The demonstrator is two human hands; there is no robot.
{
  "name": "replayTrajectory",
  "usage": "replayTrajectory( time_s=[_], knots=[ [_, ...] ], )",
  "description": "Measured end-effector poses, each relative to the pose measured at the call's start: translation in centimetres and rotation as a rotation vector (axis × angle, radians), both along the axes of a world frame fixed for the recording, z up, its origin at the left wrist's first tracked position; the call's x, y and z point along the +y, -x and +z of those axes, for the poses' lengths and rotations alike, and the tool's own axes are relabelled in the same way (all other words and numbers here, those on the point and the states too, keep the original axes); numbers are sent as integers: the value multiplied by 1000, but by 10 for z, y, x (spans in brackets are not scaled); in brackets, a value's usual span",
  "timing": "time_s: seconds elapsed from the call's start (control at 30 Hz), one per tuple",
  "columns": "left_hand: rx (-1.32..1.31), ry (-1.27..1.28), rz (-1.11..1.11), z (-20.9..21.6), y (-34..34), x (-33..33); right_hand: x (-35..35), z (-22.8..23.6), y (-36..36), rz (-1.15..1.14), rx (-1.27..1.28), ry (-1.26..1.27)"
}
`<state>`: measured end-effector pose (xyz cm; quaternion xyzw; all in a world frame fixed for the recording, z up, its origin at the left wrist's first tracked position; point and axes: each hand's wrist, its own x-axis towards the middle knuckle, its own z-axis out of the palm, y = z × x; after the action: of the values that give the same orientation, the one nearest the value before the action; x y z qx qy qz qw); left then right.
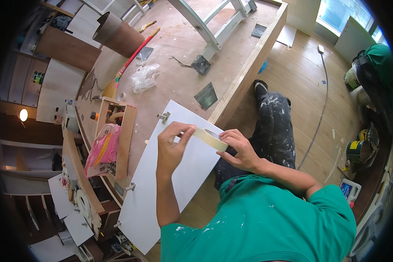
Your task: The person applies masking tape to the edges of a white cabinet door and smooths it down. They then use a sanding block to sand the taped edges and corners of the door. Another person in the background handles similar cabinet parts.
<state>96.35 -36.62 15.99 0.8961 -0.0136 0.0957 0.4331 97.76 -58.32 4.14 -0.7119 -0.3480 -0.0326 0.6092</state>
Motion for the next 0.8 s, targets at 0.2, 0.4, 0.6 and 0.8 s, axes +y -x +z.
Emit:
replayTrajectory(
  time_s=[0.2,0.4,0.6,0.8],
  knots=[
    [60,106,150,-43,-17,55,13,37,-10,-13,-20,172],
    [136,174,231,-54,-47,109,35,38,-27,5,-196,494],
    [250,255,265,-69,-97,165,78,37,-60,49,-162,748],
    [278,509,208,-143,-136,226,137,26,-102,167,-98,977]
  ],
)
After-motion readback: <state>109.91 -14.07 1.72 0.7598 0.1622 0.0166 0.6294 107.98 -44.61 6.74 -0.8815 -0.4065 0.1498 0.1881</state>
